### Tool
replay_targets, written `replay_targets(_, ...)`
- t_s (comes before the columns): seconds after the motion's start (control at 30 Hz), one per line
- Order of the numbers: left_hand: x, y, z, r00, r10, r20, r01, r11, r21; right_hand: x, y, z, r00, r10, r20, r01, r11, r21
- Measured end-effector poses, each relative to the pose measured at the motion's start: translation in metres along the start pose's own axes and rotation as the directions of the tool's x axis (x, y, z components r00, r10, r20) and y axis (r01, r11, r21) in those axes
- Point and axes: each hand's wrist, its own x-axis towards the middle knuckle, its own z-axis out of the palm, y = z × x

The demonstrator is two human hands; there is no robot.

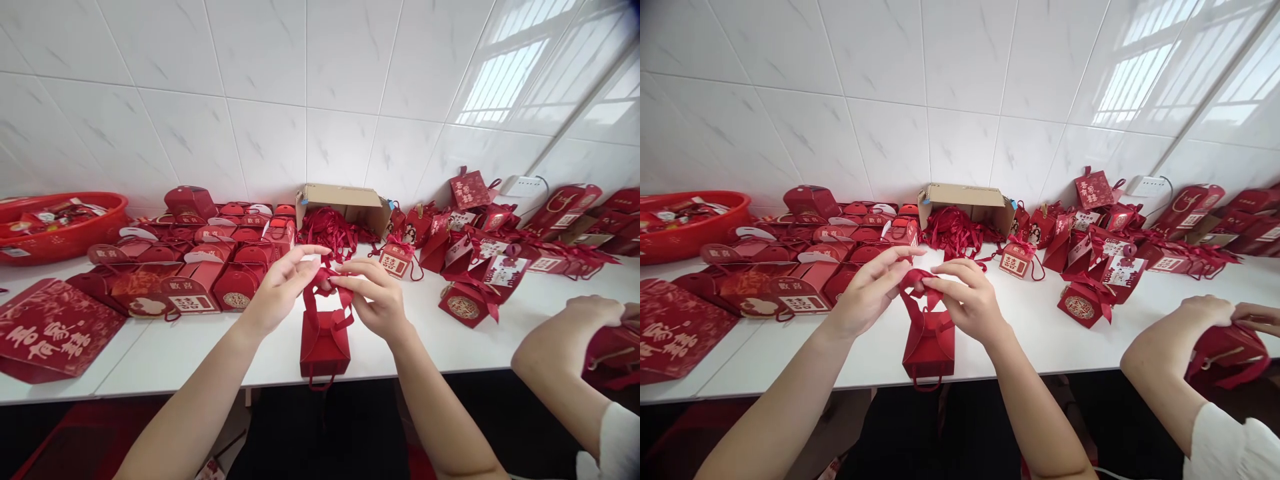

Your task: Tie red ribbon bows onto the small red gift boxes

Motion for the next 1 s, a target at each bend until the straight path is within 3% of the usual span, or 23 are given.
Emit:
replay_targets(0.03, -0.002, -0.002, 0.0, 0.993, 0.094, -0.069, -0.084, 0.987, 0.139, -0.003, -0.002, 0.002, 0.997, 0.046, -0.067, -0.044, 0.999, 0.022)
replay_targets(0.1, -0.007, -0.009, -0.003, 0.935, 0.308, -0.177, -0.207, 0.878, 0.432, -0.013, -0.004, 0.004, 0.959, 0.185, -0.216, -0.166, 0.981, 0.103)
replay_targets(0.2, -0.019, -0.026, -0.016, 0.827, 0.499, -0.26, -0.215, 0.707, 0.674, -0.043, -0.005, 0.001, 0.838, 0.434, -0.33, -0.38, 0.899, 0.217)
replay_targets(0.33, -0.051, -0.063, -0.05, 0.812, 0.43, -0.394, -0.014, 0.691, 0.723, -0.107, 0.005, -0.015, 0.63, 0.679, -0.377, -0.64, 0.729, 0.244)
replay_targets(0.43, -0.084, -0.096, -0.078, 0.824, 0.32, -0.467, 0.17, 0.647, 0.743, -0.155, 0.015, -0.033, 0.411, 0.793, -0.45, -0.794, 0.554, 0.252)
replay_targets(0.47, -0.093, -0.107, -0.084, 0.828, 0.295, -0.477, 0.212, 0.622, 0.754, -0.168, 0.017, -0.038, 0.356, 0.829, -0.432, -0.845, 0.483, 0.231)
replay_targets(0.53, -0.107, -0.122, -0.09, 0.862, 0.239, -0.447, 0.239, 0.587, 0.774, -0.183, 0.02, -0.045, 0.299, 0.874, -0.384, -0.906, 0.386, 0.174)
replay_targets(0.6, -0.111, -0.13, -0.087, 0.861, 0.241, -0.447, 0.237, 0.588, 0.774, -0.183, 0.02, -0.045, 0.324, 0.864, -0.384, -0.919, 0.384, 0.087)
replay_targets(0.67, -0.107, -0.128, -0.075, 0.852, 0.248, -0.461, 0.205, 0.652, 0.73, -0.173, 0.018, -0.038, 0.413, 0.797, -0.44, -0.888, 0.46, 0.0)
replay_targets(0.73, -0.099, -0.121, -0.058, 0.872, 0.184, -0.453, 0.17, 0.755, 0.633, -0.156, 0.016, -0.027, 0.523, 0.734, -0.434, -0.826, 0.562, -0.044)
replay_targets(0.8, -0.088, -0.113, -0.039, 0.911, 0.078, -0.404, 0.155, 0.845, 0.512, -0.139, 0.014, -0.012, 0.616, 0.731, -0.294, -0.764, 0.645, -0.001)
replay_targets(0.83, -0.083, -0.11, -0.031, 0.928, 0.036, -0.371, 0.15, 0.875, 0.46, -0.132, 0.013, -0.004, 0.639, 0.742, -0.202, -0.752, 0.658, 0.038)
replay_targets(0.9, -0.074, -0.107, -0.016, 0.958, -0.036, -0.285, 0.148, 0.913, 0.381, -0.122, 0.012, 0.011, 0.626, 0.779, -0.035, -0.772, 0.625, 0.111)
replay_targets(1.0, -0.066, -0.108, -0.003, 0.966, -0.162, -0.202, 0.215, 0.936, 0.279, -0.115, 0.014, 0.027, 0.537, 0.832, 0.142, -0.84, 0.509, 0.189)
